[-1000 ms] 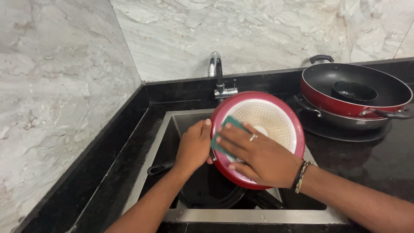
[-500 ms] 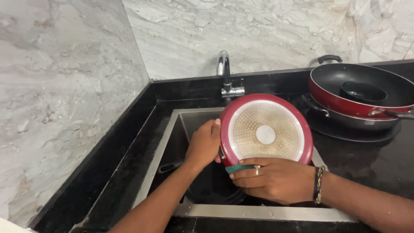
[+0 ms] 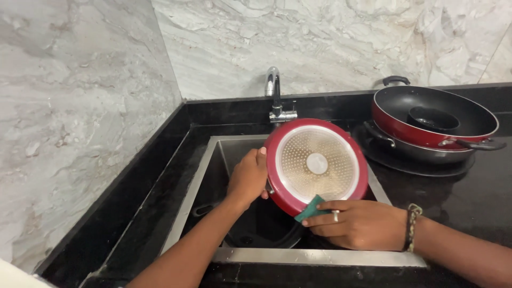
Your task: The person washes a black frying pan and a red frying pan in a kitchen sink using a green sponge. They scrub the interior and exterior surfaces of each pan under running water, then rinse them before placing them aside.
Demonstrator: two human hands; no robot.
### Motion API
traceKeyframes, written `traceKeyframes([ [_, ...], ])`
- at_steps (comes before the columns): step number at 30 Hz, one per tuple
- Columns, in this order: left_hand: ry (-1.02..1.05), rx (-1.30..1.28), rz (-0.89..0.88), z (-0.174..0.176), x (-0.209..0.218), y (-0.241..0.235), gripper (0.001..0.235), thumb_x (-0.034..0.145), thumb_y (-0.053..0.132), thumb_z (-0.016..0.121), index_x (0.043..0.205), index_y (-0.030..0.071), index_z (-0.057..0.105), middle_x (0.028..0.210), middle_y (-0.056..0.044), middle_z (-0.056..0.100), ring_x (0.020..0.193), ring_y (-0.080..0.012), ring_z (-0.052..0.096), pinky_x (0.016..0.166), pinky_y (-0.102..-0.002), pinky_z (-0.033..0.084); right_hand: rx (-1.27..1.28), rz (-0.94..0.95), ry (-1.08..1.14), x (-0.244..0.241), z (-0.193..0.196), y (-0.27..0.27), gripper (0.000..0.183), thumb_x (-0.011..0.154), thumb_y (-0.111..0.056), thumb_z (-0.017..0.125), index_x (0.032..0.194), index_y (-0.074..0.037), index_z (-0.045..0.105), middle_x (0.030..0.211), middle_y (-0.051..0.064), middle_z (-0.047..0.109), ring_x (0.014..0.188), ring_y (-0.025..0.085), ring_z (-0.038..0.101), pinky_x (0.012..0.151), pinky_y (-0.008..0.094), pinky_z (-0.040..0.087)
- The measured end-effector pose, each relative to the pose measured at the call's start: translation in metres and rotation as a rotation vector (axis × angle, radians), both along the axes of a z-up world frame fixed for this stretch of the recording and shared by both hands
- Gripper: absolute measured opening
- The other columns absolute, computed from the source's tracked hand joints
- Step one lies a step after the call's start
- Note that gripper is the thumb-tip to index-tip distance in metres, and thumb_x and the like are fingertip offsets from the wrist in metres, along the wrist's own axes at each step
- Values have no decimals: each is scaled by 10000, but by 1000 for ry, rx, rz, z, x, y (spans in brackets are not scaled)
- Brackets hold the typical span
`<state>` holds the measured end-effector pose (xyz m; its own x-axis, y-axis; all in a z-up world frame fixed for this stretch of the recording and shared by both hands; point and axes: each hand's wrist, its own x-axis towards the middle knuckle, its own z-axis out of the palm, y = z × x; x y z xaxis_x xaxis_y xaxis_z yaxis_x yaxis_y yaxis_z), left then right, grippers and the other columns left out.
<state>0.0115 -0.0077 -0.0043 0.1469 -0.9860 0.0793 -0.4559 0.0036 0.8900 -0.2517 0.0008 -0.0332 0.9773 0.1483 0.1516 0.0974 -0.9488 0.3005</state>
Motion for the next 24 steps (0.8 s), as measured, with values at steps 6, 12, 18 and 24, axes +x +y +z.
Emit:
traceKeyframes([
  [6,227,-67,-40,-18,8,-19,513,1081,388,338,1026,-14,652,736,-83,652,407,-163,531,410,-327,467,-248,61,-71,-5,24,13,167,927,-145,628,1046,-43,685,1297,109,666,1396,273,550,1125,469,448],
  [12,415,-49,-101,-27,12,-29,524,1087,382,301,1027,1,656,743,-71,627,465,-127,535,382,-289,433,-293,-19,-198,6,34,18,310,919,-177,585,1213,-80,611,1331,111,624,1335,264,556,1078,471,453],
  [18,340,-59,-73,-20,8,-23,511,1082,378,315,1016,2,656,749,-55,641,477,-134,547,388,-295,446,-309,-120,-187,10,34,22,280,918,-148,598,1175,-44,636,1269,101,617,1254,272,581,1108,449,455],
  [24,399,-80,-27,-17,18,-28,520,1084,381,271,982,25,636,725,-59,630,446,-140,512,388,-291,427,-295,-168,-306,-4,38,7,282,882,-114,608,1150,-35,648,1318,148,623,1263,272,610,1083,447,460],
])
